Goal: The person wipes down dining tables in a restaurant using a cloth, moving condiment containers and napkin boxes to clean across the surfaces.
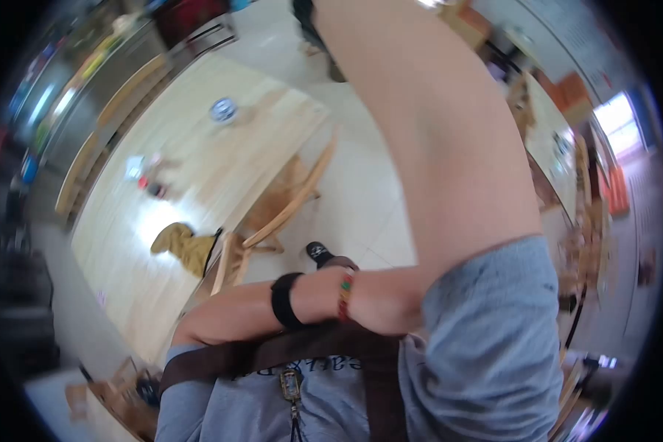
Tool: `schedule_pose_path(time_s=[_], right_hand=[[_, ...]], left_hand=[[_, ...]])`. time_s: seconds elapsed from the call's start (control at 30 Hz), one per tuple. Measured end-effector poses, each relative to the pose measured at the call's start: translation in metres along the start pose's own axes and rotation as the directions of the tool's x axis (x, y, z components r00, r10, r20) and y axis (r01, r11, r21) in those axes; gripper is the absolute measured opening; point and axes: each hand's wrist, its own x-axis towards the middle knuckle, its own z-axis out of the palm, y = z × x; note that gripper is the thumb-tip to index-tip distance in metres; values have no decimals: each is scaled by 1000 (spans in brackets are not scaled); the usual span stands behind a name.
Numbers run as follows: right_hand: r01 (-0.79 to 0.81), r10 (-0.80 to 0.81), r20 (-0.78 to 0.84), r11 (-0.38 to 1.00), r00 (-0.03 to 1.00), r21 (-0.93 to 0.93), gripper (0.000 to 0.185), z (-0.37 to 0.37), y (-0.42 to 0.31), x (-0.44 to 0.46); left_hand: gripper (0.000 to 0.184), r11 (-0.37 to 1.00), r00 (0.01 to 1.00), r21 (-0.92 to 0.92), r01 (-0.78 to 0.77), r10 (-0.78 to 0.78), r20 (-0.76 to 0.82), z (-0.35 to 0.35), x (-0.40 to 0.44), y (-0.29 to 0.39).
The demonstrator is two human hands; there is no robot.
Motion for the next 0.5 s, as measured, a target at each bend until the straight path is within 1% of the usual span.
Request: schedule_pose_path(time_s=[0.03, 0.07, 0.1, 0.13, 0.17, 0.2, 0.23, 0.27, 0.3, 0.33, 0.37, 0.4, 0.43, 0.47, 0.5], right_hand=[[75, -75, -1, 997, 997, 36, 30, 25, -19, 10], [214, -216, 35, 975, 976, 59, 31, 47, -41, 14], [328, -333, 49, 941, 942, 88, 31, 75, -64, 18], [592, -610, 154, 792, 777, 149, 35, 89, -83, 19], [630, -651, 41, 747, 758, 215, 36, 105, -104, 19], [663, -673, -71, 697, 737, 275, 36, 121, -123, 17], [691, -677, -176, 644, 715, 328, 37, 137, -139, 18], [671, -653, -180, 666, 736, 326, 43, 156, -152, 25], [587, -575, -166, 701, 801, 405, 44, 177, -166, 33], [492, -493, -135, 726, 859, 480, 45, 200, -182, 39], [386, -408, -87, 741, 909, 550, 47, 223, -200, 44], [196, -337, 67, 685, 939, 701, 50, 245, -222, 49], [52, -294, 246, 732, 924, 680, 50, 269, -249, 44], [-81, -249, 418, 773, 874, 629, 52, 295, -280, 29], [-199, -200, 578, 810, 791, 552, 56, 322, -310, 9]], left_hand=[[44, 961, 961, 35, 275, -275, -18, -20, -21, 8], [43, 851, 852, 53, 523, -521, -43, -42, -53, 21], [43, 806, 818, 171, 566, -524, -236, -53, -95, 27], [43, 737, 764, 269, 620, -490, -420, -60, -142, 34], [43, 628, 634, 245, 739, -526, -567, -62, -186, 49], [42, 599, 471, 34, 800, -591, -655, -64, -224, 71], [41, 663, 371, -57, 746, -486, -791, -51, -262, 95], [40, 688, 182, -181, 703, -421, -889, -34, -300, 113], [40, 721, -24, -289, 629, -354, -935, -13, -337, 127], [39, 706, -171, -294, 645, -242, -955, 12, -372, 145], [38, 687, -310, -310, 658, -127, -942, 40, -401, 159], [37, 690, -450, -349, 634, -37, -892, 66, -418, 170], [37, 695, -578, -386, 606, 52, -814, 93, -433, 179], [37, 665, -649, -437, 606, 96, -755, 126, -453, 181], [37, 633, -712, -490, 599, 140, -688, 159, -474, 180]])
